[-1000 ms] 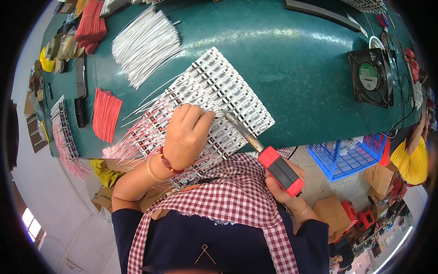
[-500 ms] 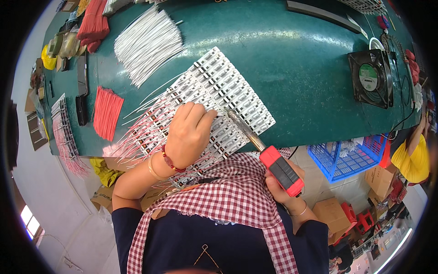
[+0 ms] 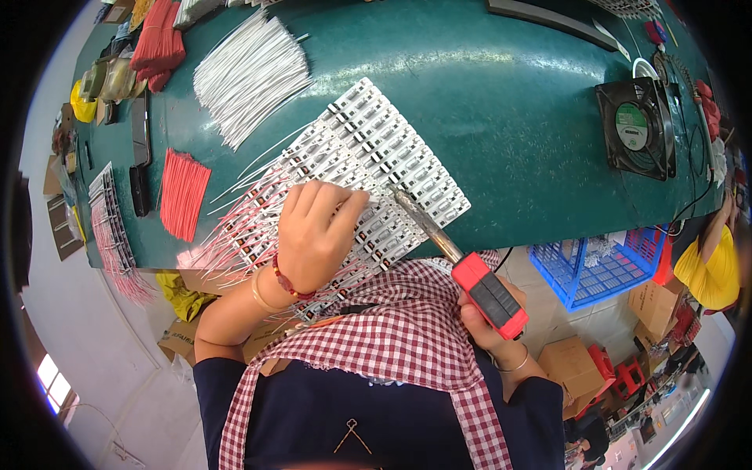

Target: The person solders red wires and white wires to a strip of electronic components on a circuit board using a soldering iron.

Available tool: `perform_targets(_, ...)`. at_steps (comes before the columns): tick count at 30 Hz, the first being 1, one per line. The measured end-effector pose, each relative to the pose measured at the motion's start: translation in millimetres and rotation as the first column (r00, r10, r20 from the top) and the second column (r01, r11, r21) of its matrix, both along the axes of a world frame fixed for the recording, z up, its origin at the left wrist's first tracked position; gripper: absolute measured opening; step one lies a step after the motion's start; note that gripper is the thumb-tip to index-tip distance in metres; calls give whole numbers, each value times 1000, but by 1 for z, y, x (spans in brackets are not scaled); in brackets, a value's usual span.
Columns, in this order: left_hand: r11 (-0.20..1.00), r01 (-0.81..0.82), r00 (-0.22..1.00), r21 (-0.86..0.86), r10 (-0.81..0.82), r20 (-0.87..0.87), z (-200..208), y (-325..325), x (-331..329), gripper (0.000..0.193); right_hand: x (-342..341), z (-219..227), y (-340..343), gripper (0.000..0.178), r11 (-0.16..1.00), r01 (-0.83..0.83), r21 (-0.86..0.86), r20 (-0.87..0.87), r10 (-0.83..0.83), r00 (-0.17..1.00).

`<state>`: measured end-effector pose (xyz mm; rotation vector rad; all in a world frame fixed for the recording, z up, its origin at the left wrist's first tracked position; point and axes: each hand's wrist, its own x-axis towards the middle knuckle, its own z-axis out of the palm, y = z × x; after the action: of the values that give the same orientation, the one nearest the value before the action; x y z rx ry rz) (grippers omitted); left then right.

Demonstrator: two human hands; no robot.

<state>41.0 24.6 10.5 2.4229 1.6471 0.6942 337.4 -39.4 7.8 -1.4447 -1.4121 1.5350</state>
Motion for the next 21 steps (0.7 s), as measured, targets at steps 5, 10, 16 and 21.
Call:
perform_targets(5, 998, 44, 999, -45, -43, 20, -3, -6, 5, 28, 6, -7, -2, 22, 998, -47, 50, 6, 47, 999)
perform_targets(10, 996, 62, 998, -68, -60, 32, -5, -5, 5, 30, 8, -11, -5, 21, 995, -73, 75, 37, 70, 997)
perform_targets(16, 996, 49, 999, -69, -48, 14, -4, -6, 7, 29, 5, -10, -3, 22, 993, -62, 102, 36, 59, 998)
perform_targets(21, 996, 47, 999, -77, -45, 23, -2, -6, 5, 26, 5, -7, -2, 23, 998, -27, 64, 15, 26, 1000)
